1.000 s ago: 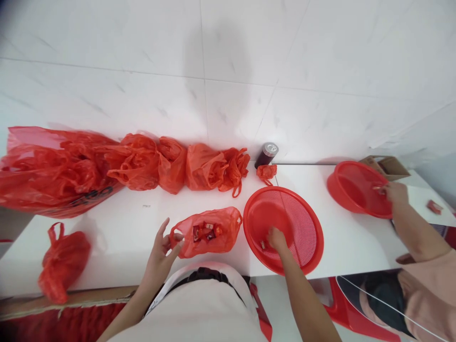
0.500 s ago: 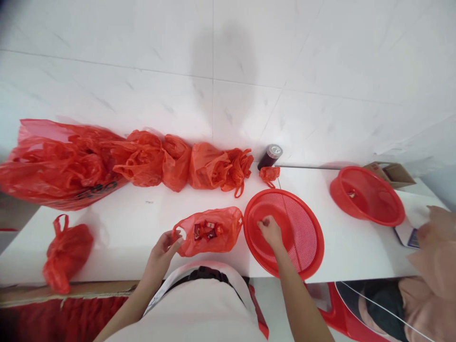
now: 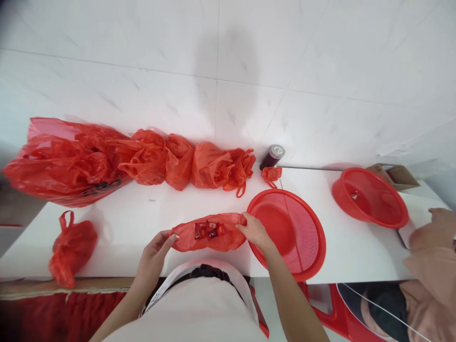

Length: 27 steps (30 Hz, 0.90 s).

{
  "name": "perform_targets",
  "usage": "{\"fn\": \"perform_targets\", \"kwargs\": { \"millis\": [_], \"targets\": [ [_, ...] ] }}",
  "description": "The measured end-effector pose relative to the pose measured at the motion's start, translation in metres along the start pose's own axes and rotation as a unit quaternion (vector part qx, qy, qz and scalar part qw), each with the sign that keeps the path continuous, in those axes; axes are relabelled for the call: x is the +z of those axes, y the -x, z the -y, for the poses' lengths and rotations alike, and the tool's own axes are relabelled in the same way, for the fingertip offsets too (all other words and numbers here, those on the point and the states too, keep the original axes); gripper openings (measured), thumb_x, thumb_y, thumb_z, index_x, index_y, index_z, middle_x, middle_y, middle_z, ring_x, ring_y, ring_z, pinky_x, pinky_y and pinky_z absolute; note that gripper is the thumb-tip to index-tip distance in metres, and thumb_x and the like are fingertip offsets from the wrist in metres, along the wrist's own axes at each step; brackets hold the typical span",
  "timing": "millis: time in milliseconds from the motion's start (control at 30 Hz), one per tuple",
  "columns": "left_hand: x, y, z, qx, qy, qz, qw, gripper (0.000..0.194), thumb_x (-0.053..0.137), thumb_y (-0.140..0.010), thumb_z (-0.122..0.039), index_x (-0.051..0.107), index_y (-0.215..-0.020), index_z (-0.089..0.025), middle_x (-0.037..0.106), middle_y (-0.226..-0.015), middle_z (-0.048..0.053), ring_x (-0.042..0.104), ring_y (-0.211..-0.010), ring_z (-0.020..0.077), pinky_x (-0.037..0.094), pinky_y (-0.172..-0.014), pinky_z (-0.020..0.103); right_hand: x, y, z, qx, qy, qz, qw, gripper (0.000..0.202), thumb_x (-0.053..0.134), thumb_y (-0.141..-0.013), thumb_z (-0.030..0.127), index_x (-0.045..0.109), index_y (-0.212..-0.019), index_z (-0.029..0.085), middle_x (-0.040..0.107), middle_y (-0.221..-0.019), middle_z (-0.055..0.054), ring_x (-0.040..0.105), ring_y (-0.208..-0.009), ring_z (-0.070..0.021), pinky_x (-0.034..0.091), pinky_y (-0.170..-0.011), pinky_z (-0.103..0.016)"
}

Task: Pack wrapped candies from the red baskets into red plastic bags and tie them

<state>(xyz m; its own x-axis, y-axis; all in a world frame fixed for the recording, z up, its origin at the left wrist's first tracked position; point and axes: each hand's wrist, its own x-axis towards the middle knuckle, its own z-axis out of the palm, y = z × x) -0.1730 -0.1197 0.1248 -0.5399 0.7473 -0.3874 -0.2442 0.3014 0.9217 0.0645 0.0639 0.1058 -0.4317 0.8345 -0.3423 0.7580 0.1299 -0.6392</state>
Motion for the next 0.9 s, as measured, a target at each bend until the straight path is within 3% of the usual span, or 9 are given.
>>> {"fn": "perform_targets", "kwargs": {
  "millis": [100,200,367,467,600,733,800,900],
  "targets": [
    [-0.016,0.009,-0.022,0.026,0.017,-0.035,0.999,0.024,0.068,-0.079,-0.041,0.066,-0.088,-0.019,0.069,-0.088,0.002,0.060,-0.088,0.0167,0.045,-0.084,0.026,-0.032,0.015,0.018,-0.018,-0.123,-0.018,0.992,0.023,0.058,-0.082,0.039,0.059,-0.098,0.022,0.061,-0.084,-0.001,0.058,-0.077,-0.0173,0.045,-0.069,-0.029],
    [-0.028,0.016,-0.044,0.106,0.015,-0.066,0.992,0.020,0.070,-0.079,-0.039,0.067,-0.089,-0.022,0.069,-0.090,0.001,0.059,-0.090,0.0162,0.045,-0.084,0.025,-0.054,0.027,0.040,-0.031,-0.208,-0.033,0.977,0.030,0.060,-0.083,0.043,0.056,-0.105,0.024,0.058,-0.082,0.001,0.057,-0.075,-0.0156,0.045,-0.066,-0.028],
    [-0.027,0.021,-0.060,0.115,-0.066,-0.012,0.991,0.018,0.068,-0.080,-0.039,0.068,-0.081,-0.021,0.066,-0.082,0.001,0.059,-0.080,0.0158,0.046,-0.075,0.024,-0.062,0.037,0.058,-0.030,-0.167,0.043,0.985,0.024,0.062,-0.081,0.040,0.056,-0.098,0.024,0.053,-0.075,0.003,0.054,-0.068,-0.0151,0.043,-0.061,-0.027],
    [-0.027,0.022,-0.062,0.162,-0.086,-0.016,0.983,0.014,0.065,-0.083,-0.036,0.068,-0.081,-0.022,0.062,-0.085,0.001,0.057,-0.083,0.0153,0.045,-0.077,0.024,-0.067,0.044,0.067,-0.068,-0.191,0.079,0.976,0.025,0.064,-0.081,0.038,0.056,-0.101,0.025,0.053,-0.079,0.002,0.055,-0.073,-0.0148,0.044,-0.066,-0.027],
    [-0.030,0.020,-0.061,0.199,-0.067,-0.056,0.976,0.012,0.067,-0.081,-0.035,0.070,-0.079,-0.023,0.057,-0.096,0.002,0.055,-0.095,0.0165,0.044,-0.084,0.025,-0.071,0.049,0.080,-0.083,-0.144,0.020,0.986,0.020,0.060,-0.083,0.035,0.057,-0.101,0.025,0.054,-0.082,0.001,0.054,-0.075,-0.0151,0.045,-0.068,-0.028],
    [-0.021,0.020,-0.064,0.213,-0.024,-0.016,0.977,0.016,0.065,-0.082,-0.037,0.071,-0.081,-0.022,0.060,-0.110,0.008,0.053,-0.113,0.0256,0.046,-0.093,0.035,-0.067,0.061,0.100,-0.122,-0.151,0.034,0.980,0.017,0.065,-0.082,0.033,0.061,-0.098,0.027,0.056,-0.083,0.001,0.054,-0.075,-0.0152,0.045,-0.065,-0.027],
    [-0.011,0.020,-0.066,0.205,-0.016,0.023,0.978,0.021,0.063,-0.082,-0.039,0.068,-0.094,-0.023,0.064,-0.105,0.008,0.059,-0.103,0.0255,0.049,-0.089,0.039,-0.060,0.068,0.114,-0.160,-0.162,0.040,0.973,0.016,0.066,-0.081,0.028,0.062,-0.097,0.028,0.058,-0.083,0.001,0.054,-0.073,-0.0146,0.045,-0.063,-0.026],
    [0.008,0.018,-0.063,0.176,-0.100,0.133,0.970,0.045,0.071,-0.074,-0.033,0.060,-0.117,-0.025,0.067,-0.091,0.005,0.061,-0.084,0.0224,0.051,-0.081,0.038,-0.042,0.075,0.139,-0.244,-0.161,0.088,0.952,0.016,0.064,-0.083,0.020,0.062,-0.097,0.027,0.061,-0.089,0.002,0.056,-0.074,-0.0130,0.046,-0.065,-0.025]
  ]
}}
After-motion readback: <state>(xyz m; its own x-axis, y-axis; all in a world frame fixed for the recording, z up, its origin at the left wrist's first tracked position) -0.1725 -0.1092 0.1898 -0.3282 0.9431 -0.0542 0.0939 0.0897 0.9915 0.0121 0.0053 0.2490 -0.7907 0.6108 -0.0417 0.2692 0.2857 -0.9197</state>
